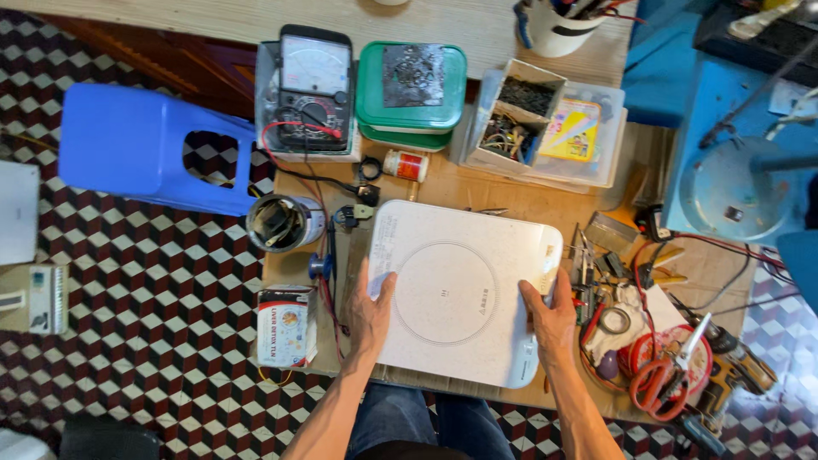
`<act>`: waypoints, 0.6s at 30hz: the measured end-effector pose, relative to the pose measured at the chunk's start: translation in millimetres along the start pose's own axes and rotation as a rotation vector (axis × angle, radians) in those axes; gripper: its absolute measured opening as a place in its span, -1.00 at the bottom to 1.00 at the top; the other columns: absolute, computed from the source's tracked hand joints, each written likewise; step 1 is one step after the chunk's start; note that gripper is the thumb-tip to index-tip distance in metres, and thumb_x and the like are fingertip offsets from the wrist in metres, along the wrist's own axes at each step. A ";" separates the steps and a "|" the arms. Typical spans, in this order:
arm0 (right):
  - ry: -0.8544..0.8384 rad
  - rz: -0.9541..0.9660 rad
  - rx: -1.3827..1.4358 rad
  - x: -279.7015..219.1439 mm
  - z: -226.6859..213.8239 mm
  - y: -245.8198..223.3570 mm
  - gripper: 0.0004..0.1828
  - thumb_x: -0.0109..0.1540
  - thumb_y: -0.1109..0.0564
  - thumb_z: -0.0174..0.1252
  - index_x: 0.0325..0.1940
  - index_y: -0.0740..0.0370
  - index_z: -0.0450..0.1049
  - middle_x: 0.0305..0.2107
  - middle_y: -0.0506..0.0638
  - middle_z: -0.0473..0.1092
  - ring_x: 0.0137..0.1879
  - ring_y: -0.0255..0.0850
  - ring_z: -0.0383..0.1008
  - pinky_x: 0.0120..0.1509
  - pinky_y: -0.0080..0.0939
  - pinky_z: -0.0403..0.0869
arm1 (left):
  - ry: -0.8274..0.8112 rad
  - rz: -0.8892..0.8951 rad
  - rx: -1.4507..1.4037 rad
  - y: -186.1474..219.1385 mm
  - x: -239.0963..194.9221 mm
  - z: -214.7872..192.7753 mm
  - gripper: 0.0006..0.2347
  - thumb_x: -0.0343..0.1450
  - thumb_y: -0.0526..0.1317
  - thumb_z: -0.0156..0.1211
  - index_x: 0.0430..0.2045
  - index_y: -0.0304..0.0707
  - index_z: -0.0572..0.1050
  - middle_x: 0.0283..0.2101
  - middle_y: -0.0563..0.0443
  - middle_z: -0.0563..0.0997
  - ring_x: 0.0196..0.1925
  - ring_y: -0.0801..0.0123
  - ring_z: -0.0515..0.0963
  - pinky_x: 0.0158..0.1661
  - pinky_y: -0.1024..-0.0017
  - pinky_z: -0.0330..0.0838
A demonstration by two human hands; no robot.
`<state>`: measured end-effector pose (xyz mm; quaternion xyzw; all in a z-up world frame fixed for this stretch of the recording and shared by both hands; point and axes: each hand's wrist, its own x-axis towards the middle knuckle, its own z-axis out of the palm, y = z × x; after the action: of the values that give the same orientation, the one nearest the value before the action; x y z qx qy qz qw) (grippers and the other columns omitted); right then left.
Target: The person uses a power drill to fasten screws on the internal components of an induction cooktop. They then place the cooktop cover back on, plug in the power cord, and press buttons on the control panel to test the device.
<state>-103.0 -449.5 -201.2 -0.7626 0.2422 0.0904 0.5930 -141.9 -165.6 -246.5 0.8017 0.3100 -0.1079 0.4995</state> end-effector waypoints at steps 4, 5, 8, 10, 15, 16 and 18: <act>0.053 0.259 -0.170 -0.6 -3.6 1.3 -0.34 0.20 -0.08 0.28 0.35 0.11 0.35 -0.30 0.09 0.46 -0.35 -0.17 0.38 -0.30 -0.16 0.37 | 0.002 0.000 0.000 -0.2 1.2 -0.8 -0.36 0.42 0.09 0.15 0.34 -0.34 0.25 0.10 -0.28 0.62 0.11 0.10 0.63 0.07 0.28 0.48; 0.050 0.257 -0.193 -2.5 -3.8 2.0 -0.33 0.20 -0.10 0.26 0.36 0.11 0.34 -0.27 0.13 0.47 -0.30 -0.13 0.41 -0.22 -0.13 0.41 | -0.002 0.005 0.025 -0.4 0.5 -1.5 -0.34 0.43 0.09 0.16 0.35 -0.37 0.22 0.10 -0.31 0.60 0.11 0.08 0.61 0.07 0.27 0.47; 0.084 0.094 -0.289 -12.9 -1.7 6.4 -0.35 0.23 -0.13 0.24 0.34 0.17 0.36 -0.07 0.18 0.46 -0.02 -0.08 0.45 0.05 -0.06 0.43 | -0.022 0.020 0.052 -0.7 -4.3 -4.9 -0.33 0.45 0.07 0.15 0.37 -0.40 0.17 0.11 -0.33 0.56 0.12 0.07 0.57 0.06 0.25 0.44; 0.120 0.036 -0.319 -22.9 -2.4 9.8 -0.32 0.24 -0.14 0.25 0.35 0.22 0.33 0.06 0.22 0.40 0.13 -0.02 0.43 0.18 -0.02 0.41 | -0.047 0.010 -0.001 -1.7 -13.5 -8.1 -0.39 0.46 0.07 0.10 0.35 -0.33 0.23 0.15 -0.27 0.54 0.15 0.12 0.56 0.06 0.28 0.45; 0.031 0.191 -0.452 -25.1 -7.3 5.4 -0.32 0.21 -0.16 0.20 0.31 0.25 0.39 0.16 0.24 0.45 0.28 0.09 0.47 0.39 0.02 0.41 | -0.143 -0.131 -0.033 -7.8 -13.9 -23.6 -0.43 0.37 0.10 0.18 0.29 -0.07 0.38 0.09 -0.13 0.67 0.09 0.19 0.67 0.07 0.32 0.51; 0.081 -0.026 -0.565 -22.0 -5.7 1.6 -0.27 0.24 -0.13 0.20 0.38 0.33 0.30 0.26 0.31 0.32 0.38 0.16 0.31 0.47 0.07 0.28 | -0.163 -0.198 -0.017 -8.8 -10.9 -24.4 -0.42 0.34 0.10 0.21 0.29 -0.01 0.39 0.07 -0.11 0.68 0.08 0.19 0.68 0.07 0.33 0.53; 0.173 -0.465 -0.777 -17.6 3.0 -6.1 -0.17 0.30 -0.07 0.19 0.50 0.46 0.11 0.44 0.43 0.06 0.58 0.28 0.00 0.62 0.17 0.01 | -0.143 -0.136 -0.025 -11.8 -10.6 -23.0 -0.42 0.37 0.11 0.21 0.30 -0.05 0.38 0.12 -0.12 0.64 0.12 0.21 0.64 0.09 0.32 0.49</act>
<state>-114.9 -441.0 -189.3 -0.9672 0.0612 -0.0249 0.2451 -160.5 -146.1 -239.0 0.7628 0.3287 -0.1945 0.5218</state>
